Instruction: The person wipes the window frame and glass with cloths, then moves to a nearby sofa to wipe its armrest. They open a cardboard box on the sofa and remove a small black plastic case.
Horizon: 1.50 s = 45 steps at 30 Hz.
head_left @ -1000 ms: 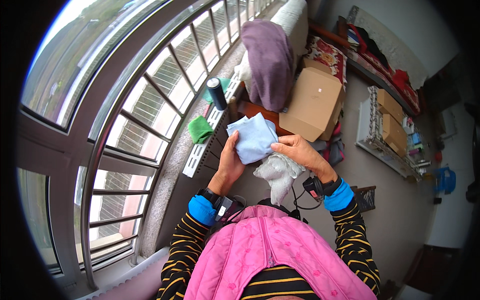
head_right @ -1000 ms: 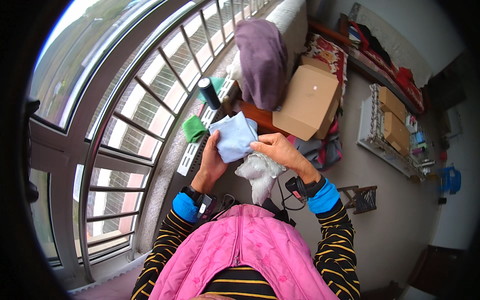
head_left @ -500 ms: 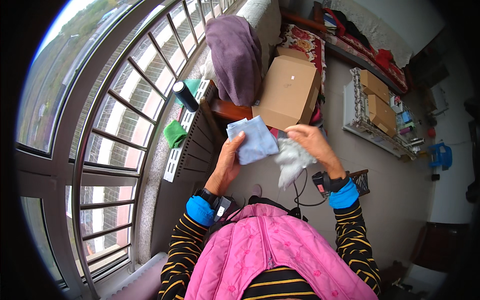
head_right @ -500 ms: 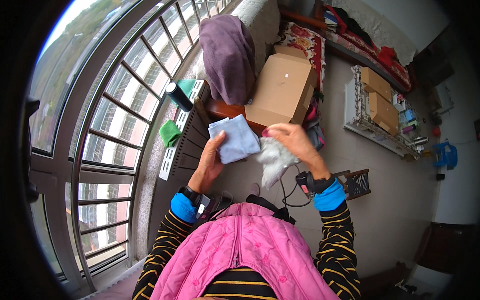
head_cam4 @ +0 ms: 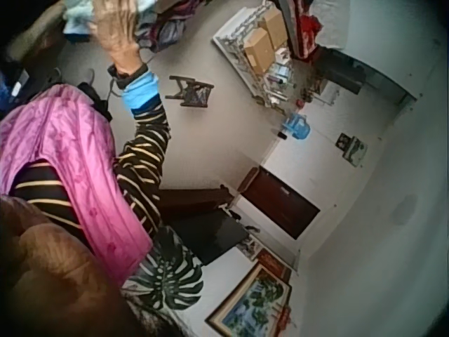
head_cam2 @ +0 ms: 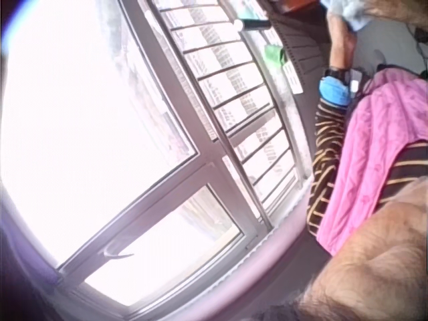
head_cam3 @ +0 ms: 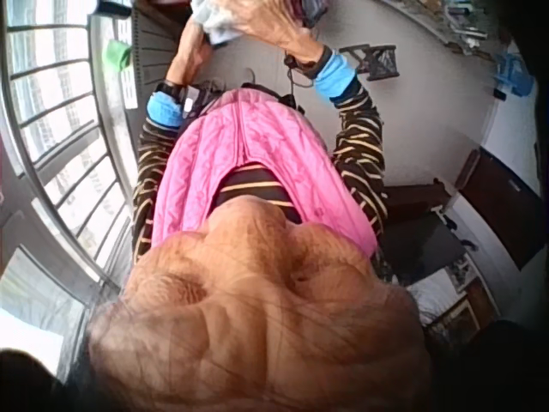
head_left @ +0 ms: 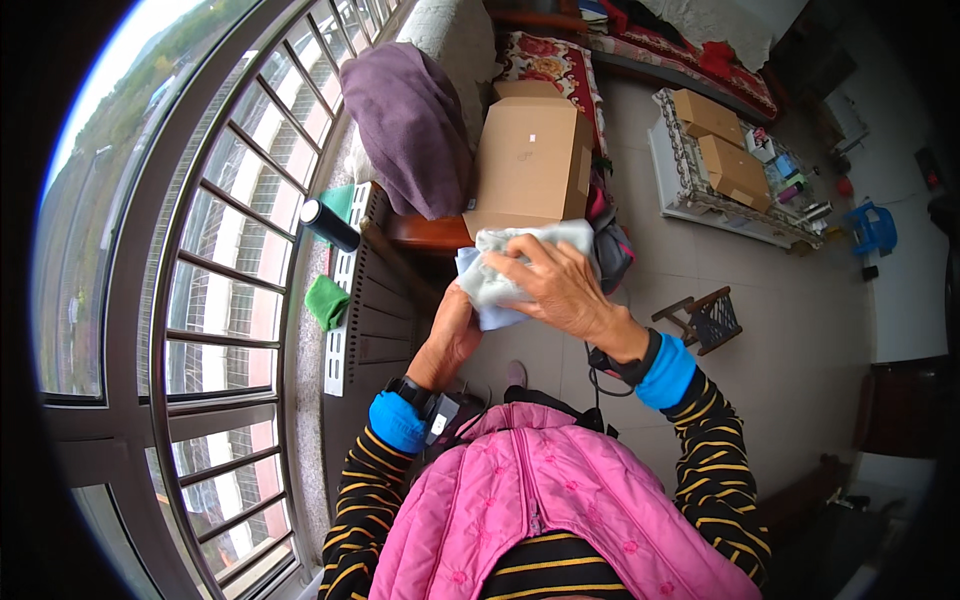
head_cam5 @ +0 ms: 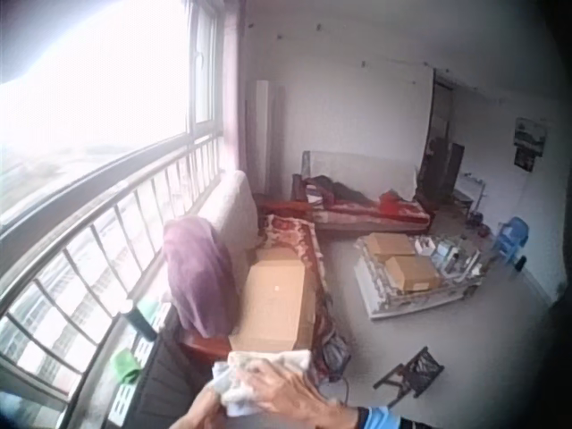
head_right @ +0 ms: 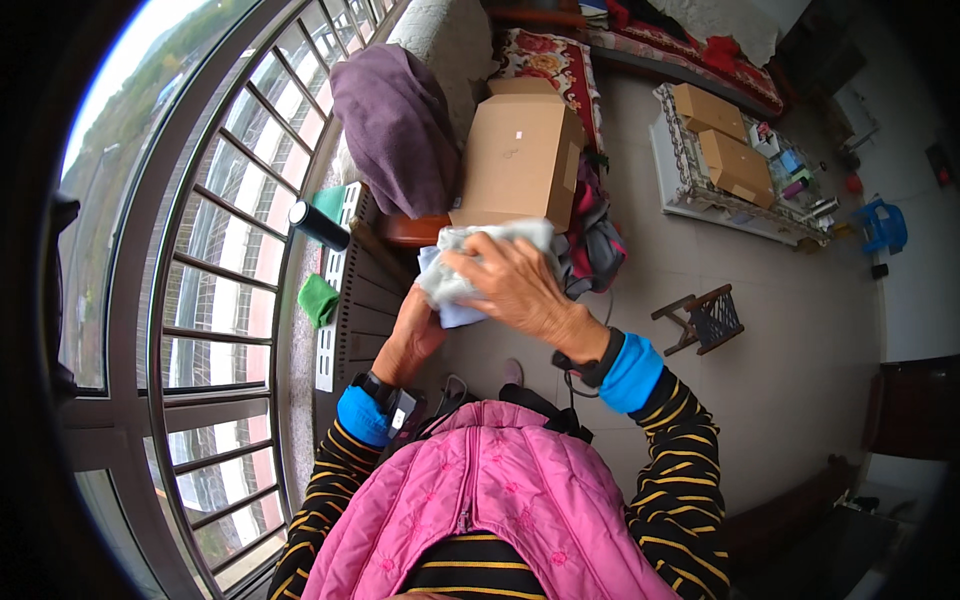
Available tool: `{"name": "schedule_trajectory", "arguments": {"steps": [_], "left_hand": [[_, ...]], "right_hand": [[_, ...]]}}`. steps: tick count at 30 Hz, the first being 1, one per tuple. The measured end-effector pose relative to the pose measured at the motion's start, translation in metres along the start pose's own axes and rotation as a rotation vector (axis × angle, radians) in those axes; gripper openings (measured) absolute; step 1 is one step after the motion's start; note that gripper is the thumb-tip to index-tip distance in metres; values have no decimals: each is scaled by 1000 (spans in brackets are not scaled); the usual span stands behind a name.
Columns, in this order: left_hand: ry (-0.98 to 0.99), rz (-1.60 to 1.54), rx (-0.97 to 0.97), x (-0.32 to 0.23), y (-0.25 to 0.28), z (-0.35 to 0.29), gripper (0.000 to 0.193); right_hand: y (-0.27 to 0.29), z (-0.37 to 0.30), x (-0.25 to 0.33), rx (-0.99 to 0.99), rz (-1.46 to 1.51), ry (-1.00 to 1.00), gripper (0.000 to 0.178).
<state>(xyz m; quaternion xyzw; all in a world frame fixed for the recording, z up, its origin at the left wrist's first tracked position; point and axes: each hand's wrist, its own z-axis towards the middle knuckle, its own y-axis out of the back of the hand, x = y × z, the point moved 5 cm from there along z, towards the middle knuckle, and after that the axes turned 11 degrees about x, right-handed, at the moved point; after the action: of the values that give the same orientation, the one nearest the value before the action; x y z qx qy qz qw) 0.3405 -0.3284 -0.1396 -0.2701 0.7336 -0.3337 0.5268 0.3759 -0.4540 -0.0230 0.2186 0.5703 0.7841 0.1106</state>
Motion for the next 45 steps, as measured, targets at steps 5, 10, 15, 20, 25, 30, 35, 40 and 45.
{"name": "schedule_trajectory", "arguments": {"steps": [5, 10, 15, 20, 25, 30, 35, 40, 45], "left_hand": [[-91, -42, -130, -34, 26, -28, 44], [-74, 3, -211, -48, 51, -40, 47], [-67, -48, -154, -42, 55, -37, 49], [-97, -107, -101, -48, 60, -36, 48], [-102, -152, -112, -55, 68, -44, 46], [-115, -161, -162, -61, 74, -54, 47], [-114, -169, -170, -62, 80, -60, 47], [-116, -232, -124, -55, 90, -63, 47], [-155, -193, -213, -52, 112, -73, 43]], "right_hand": [[-43, -44, -115, 205, 82, -708, 27], [-36, -17, -104, 41, 235, -519, 30], [-10, 26, -55, -115, 319, -292, 35], [-3, 43, -46, -209, 692, -263, 34], [-18, 42, -64, -196, 1121, -416, 37], [-28, 40, -66, -176, 1540, -483, 41], [-31, 45, -58, -145, 1662, -479, 42], [-25, 44, -54, -223, 1312, -239, 44], [-59, 51, -64, -141, 1592, -461, 44]]}}
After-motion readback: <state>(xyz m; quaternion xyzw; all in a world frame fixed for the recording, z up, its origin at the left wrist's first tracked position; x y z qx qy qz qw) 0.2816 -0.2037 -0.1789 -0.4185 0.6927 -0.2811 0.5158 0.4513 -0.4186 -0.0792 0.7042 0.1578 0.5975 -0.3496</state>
